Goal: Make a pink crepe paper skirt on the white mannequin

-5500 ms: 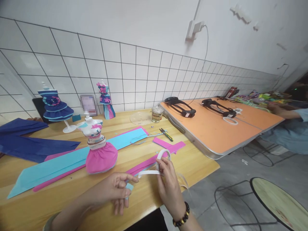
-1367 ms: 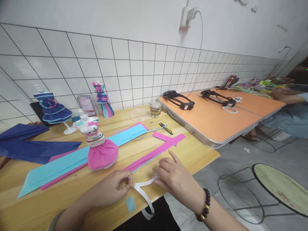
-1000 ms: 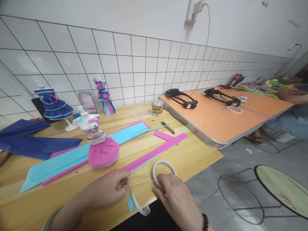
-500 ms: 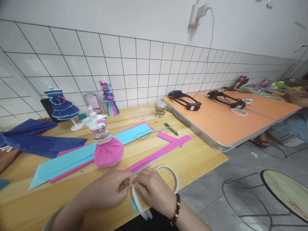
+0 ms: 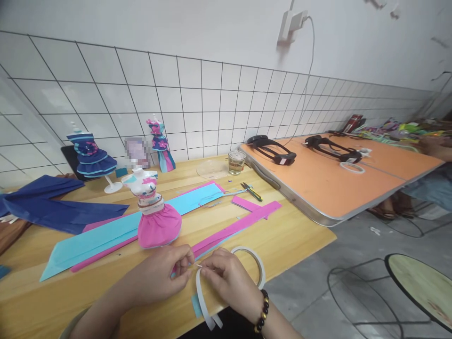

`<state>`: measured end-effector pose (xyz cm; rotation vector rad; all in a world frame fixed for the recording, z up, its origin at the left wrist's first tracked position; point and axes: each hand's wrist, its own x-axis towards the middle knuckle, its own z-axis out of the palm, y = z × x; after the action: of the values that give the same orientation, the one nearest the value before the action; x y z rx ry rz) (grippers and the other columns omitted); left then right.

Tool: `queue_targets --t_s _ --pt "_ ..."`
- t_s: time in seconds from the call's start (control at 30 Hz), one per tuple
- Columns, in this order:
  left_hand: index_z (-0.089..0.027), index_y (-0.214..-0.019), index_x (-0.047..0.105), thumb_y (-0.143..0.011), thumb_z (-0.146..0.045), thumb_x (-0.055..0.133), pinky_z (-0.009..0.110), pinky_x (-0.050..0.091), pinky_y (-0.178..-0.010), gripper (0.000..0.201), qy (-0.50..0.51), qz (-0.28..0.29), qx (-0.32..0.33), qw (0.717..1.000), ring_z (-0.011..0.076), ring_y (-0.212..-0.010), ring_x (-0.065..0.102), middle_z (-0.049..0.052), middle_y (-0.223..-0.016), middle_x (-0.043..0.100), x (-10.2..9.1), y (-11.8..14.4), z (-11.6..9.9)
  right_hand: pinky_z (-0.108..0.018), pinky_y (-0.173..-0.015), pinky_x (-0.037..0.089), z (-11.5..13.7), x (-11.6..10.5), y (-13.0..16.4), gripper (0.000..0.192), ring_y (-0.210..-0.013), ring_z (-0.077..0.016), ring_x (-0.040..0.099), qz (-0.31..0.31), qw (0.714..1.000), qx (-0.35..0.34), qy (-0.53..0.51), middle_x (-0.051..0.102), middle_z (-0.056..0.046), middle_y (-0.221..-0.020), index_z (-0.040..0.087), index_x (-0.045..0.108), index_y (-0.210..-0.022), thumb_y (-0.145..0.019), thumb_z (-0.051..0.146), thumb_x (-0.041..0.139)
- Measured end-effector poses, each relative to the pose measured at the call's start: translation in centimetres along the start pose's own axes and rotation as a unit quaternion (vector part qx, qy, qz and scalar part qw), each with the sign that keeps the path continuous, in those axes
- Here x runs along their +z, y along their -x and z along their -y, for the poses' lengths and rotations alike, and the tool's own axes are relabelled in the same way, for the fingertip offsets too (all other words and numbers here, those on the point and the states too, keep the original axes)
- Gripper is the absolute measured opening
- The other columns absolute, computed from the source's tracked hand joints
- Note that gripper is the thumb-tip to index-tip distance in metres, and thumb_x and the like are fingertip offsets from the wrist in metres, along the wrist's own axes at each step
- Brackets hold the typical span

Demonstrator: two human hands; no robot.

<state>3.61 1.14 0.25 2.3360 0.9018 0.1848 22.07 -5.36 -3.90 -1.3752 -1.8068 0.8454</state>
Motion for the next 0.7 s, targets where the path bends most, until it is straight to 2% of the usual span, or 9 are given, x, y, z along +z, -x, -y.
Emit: queue_targets --t_s 0.1,0.2,0.33,0.5,0.63,0.7 --pt "-0.020 -0.076 0.055 -0.077 -0.020 0.046 0.022 0.035 -0.056 0.009 0.026 -0.012 0.000 1.000 0.0122 -0.062 0.056 -0.002 -0.067 0.062 0.44 -0.33 -0.04 -0.025 -0.069 0.043 -0.14 0.06 0.04 0.021 -0.077 -0.0156 0.056 -0.012 1.000 0.002 -0.005 0.063 -0.004 -0.075 0.018 0.070 -0.081 -0.089 0.027 0.053" --pt "-0.019 -0.074 0.056 -0.080 -0.023 0.045 0.022 0.035 -0.055 0.014 0.043 -0.015 0.004 0.999 0.0115 -0.061 0.055 -0.001 -0.066 0.061 0.65 -0.47 0.02 -0.027 -0.071 0.044 -0.21 0.06 0.05 0.020 -0.078 -0.0160 0.058 -0.021 1.000 0.002 -0.012 0.065 -0.005 -0.078 0.020 0.071 -0.087 -0.088 0.027 0.053" --pt "-0.019 -0.074 0.057 -0.079 -0.021 0.045 0.021 0.036 -0.056 0.013 0.063 -0.013 0.011 0.998 0.0110 -0.063 0.055 -0.001 -0.067 0.061 0.63 -0.49 0.22 -0.028 -0.073 0.045 -0.50 0.20 0.09 0.019 -0.080 -0.0167 0.058 -0.029 0.999 -0.010 -0.013 0.066 -0.005 -0.080 0.022 0.072 -0.094 -0.088 0.025 0.054" --pt "-0.019 -0.070 0.054 -0.076 -0.017 0.045 0.020 0.035 -0.055 0.011 0.056 -0.018 0.017 0.998 0.0105 -0.059 0.053 -0.002 -0.064 0.059 0.57 -0.49 0.45 -0.026 -0.065 0.047 -0.91 0.58 0.24 0.030 -0.073 -0.0158 0.058 -0.051 0.998 0.029 -0.025 0.063 -0.004 -0.078 0.019 0.064 -0.112 -0.083 0.024 0.060" --pt "-0.019 -0.071 0.054 -0.076 -0.016 0.043 0.021 0.034 -0.054 0.012 0.044 -0.023 0.005 0.999 0.0111 -0.060 0.053 -0.002 -0.064 0.059 0.30 -0.21 0.24 -0.025 -0.068 0.046 -0.46 0.47 0.18 0.014 -0.075 -0.0155 0.058 -0.047 0.998 0.026 -0.036 0.064 -0.005 -0.079 0.017 0.068 -0.085 -0.084 0.027 0.058" --pt "-0.019 -0.071 0.055 -0.076 -0.017 0.044 0.021 0.033 -0.053 0.012 0.044 -0.027 -0.007 0.999 0.0113 -0.060 0.053 -0.002 -0.064 0.059 -0.02 0.02 0.08 -0.025 -0.066 0.044 -0.20 0.33 0.10 0.021 -0.072 -0.0150 0.057 -0.048 0.998 0.021 -0.034 0.063 -0.004 -0.074 0.017 0.066 -0.074 -0.086 0.030 0.055"
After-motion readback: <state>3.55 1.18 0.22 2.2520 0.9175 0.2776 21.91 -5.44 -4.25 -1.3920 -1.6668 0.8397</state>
